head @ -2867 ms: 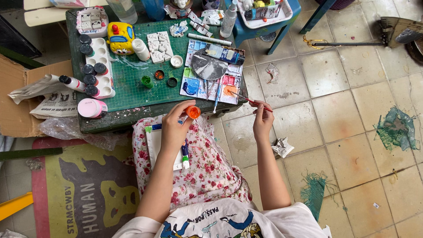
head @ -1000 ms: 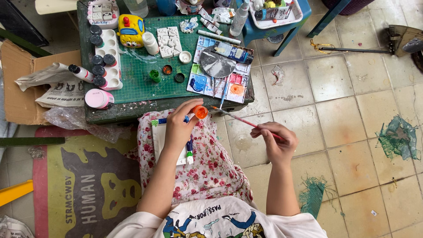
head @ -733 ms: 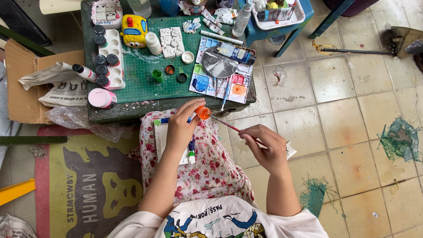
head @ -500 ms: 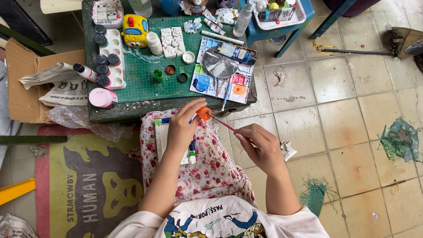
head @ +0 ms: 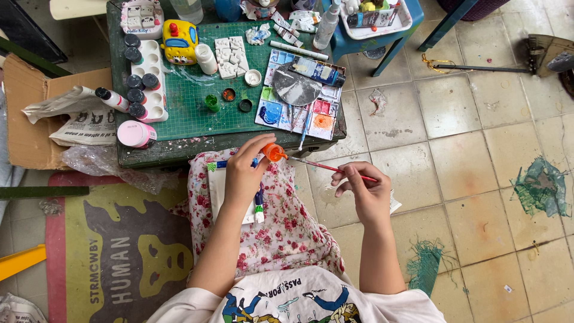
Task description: The person holds a white ceramic picture frame decorated with raised blue and green ornaments and paints its edges and decorative details with a small paintbrush, dipping the brush into paint containers on the table and rotating the frame to reach different sides.
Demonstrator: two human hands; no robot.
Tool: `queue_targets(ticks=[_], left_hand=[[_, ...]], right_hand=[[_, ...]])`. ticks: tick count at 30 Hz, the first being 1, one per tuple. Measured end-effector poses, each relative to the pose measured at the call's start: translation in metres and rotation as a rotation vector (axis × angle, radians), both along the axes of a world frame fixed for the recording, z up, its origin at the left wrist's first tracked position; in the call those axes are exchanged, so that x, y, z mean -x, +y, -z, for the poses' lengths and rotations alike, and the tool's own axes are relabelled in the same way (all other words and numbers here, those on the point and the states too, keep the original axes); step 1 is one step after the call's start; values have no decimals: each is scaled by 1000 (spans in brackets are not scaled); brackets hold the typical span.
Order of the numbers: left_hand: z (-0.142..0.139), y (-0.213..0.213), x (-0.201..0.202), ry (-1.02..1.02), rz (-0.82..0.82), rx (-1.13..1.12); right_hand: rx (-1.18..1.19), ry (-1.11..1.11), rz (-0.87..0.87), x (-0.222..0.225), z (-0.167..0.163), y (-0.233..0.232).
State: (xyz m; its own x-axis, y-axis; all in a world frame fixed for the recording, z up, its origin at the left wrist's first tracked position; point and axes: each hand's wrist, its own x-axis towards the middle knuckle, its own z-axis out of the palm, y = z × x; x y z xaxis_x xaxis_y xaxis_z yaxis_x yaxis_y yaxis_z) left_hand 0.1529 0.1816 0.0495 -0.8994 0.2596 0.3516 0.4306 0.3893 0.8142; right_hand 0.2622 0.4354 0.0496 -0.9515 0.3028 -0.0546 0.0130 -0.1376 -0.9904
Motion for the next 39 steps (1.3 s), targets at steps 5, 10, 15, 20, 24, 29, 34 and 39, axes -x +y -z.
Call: queue_targets(ticks=[5,10,15,20,24,29,34,39], left_hand=[[4,-6,2,22,-44,-15],[3,-10,1,17,-54,-33],[0,-13,0,14,-52,-32],[-2,-21,-1,2,-82,-9],[-4,-28,-1,4,-98,-45],[-11,-39,-1,-5,-110,-58],[-19,-50,-3,-22,-165,-72],[-23,-60,-5,-49,-206,-99]], right_hand=[[218,95,144,5,37,47],[61,-2,279,43,95,71],[21,-48,259,63,135,72],[-529,-77,242,54,134,68],[-821,6,253,48,116,59],[-937,12,253,46,105,52],[-807,-200,202,47,119,62],[-260,-445,-30,53,135,73]])
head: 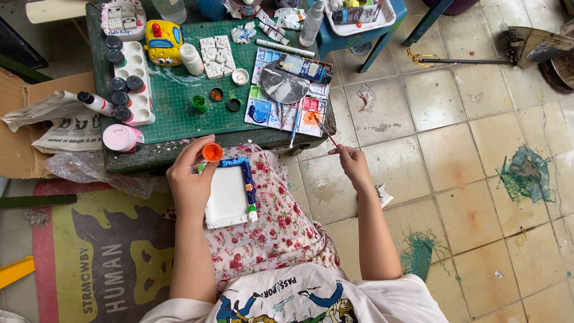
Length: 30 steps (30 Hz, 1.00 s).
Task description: The person holds a white ceramic picture frame decorated with raised blue and green ornaments and paints its edges and decorative details with a small paintbrush, dipping the brush into paint containers on the table and rotating the frame to reach different sides.
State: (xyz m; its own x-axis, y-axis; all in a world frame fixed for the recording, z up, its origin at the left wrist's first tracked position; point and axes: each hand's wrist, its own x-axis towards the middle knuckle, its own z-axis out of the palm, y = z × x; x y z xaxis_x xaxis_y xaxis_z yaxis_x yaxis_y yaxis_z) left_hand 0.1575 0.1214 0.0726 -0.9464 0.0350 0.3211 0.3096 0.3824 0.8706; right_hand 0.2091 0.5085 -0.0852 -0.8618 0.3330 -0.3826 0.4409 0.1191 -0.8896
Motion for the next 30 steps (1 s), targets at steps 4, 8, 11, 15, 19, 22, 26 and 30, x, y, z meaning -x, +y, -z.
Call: queue_targets(ticks=[4,8,11,15,19,22,26,30], left_hand=[[7,-11,1,-3,-32,-11],[27,-33,11,-52,-63,-73],[46,-54,28,-83,-70,-153],[73,-73,54,-67,-67,-85],[95,-74,79,-122,-39,-46],[107,-69,98,-163,-65,-21],[117,-62,119,-168,-78,-95],[120,-56,128,-158,-100,-147]], right_hand=[[20,-2,9,5,0,-1],[-373,112,55,3,-6,-1],[-544,191,112,1,-12,-3],[-617,198,169,-2,-13,-6],[-444,40,81,-2,-12,-2],[-147,-63,82,2,-11,2],[-49,-75,155,5,-10,0],[-338,277,177,3,-6,-3]])
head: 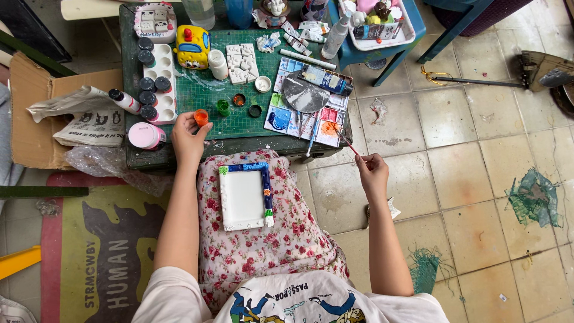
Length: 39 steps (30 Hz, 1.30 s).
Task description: The person holds a white ceramic picture frame decorated with raised blue and green ornaments and paints its edges and decorative details with a small paintbrush, dipping the brush into paint containers on the table and rotating the frame to reach different sides.
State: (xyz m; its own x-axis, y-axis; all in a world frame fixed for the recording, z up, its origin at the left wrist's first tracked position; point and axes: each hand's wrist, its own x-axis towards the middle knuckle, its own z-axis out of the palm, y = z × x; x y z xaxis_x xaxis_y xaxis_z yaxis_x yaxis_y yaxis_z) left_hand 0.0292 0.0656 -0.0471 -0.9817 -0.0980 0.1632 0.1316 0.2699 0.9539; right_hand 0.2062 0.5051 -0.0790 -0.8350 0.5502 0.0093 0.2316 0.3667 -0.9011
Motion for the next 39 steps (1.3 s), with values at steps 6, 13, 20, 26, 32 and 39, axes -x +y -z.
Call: queue_targets(ticks=[6,13,20,26,32,39], left_hand=[[-1,9,-2,138,-111,251],[-3,9,-4,140,-133,240],[9,8,-11,79,-97,177],[18,-6,-47,24,-75,64],[5,-10,-102,-68,-26,48],[-21,-11,-140,-42,108,267]], right_hand=[[180,-219,60,2,-5,4],[120,-258,82,2,-17,7],[-21,-75,97,-1,-9,9],[123,-262,85,1,-5,15],[-69,-78,78,2,-7,12],[-152,24,121,-4,-11,8]])
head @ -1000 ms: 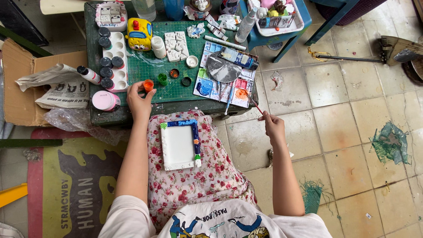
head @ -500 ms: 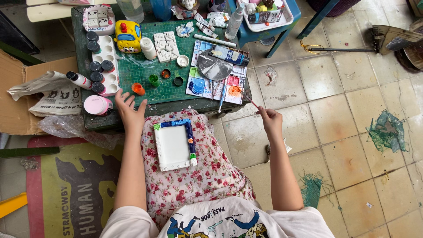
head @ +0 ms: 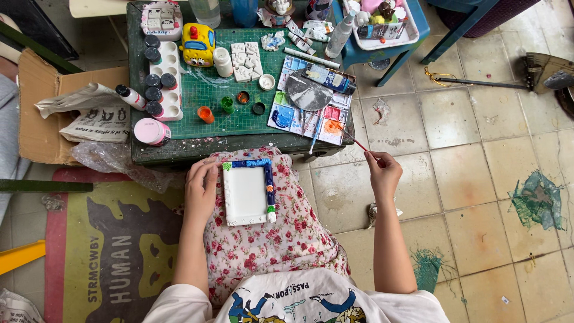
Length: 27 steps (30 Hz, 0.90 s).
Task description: The person holds a white ceramic picture frame decorated with raised blue and green ornaments and paints its edges and decorative details with a small paintbrush, dipping the brush into paint containers on the table and rotating the frame to reach different sides.
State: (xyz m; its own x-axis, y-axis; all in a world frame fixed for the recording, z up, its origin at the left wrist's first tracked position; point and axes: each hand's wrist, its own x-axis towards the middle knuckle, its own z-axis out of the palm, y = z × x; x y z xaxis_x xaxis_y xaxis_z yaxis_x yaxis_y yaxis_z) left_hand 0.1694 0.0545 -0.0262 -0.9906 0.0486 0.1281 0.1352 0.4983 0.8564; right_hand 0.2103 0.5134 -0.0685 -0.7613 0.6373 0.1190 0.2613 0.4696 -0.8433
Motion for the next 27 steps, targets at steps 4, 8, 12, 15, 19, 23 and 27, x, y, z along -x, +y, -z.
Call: queue_targets(ticks=[4,8,12,15,19,23,27], left_hand=[[-3,0,-1,20,73,84],[-1,2,1,11,108,152],[6,8,4,-32,120,140],[11,12,4,-36,115,113],[10,19,0,61,114,76],[-1,23,-7,-110,86,-51],[-11,27,-9,-191,125,-315]], right_hand=[[21,-32,17,2,3,-1],[-75,-44,-17,2,3,-6],[-108,-36,-63,0,-1,-11],[-160,-7,-53,-2,-2,-10],[-60,64,-39,-6,4,-10],[132,119,-19,-13,13,-12],[222,151,-41,-19,19,-15]])
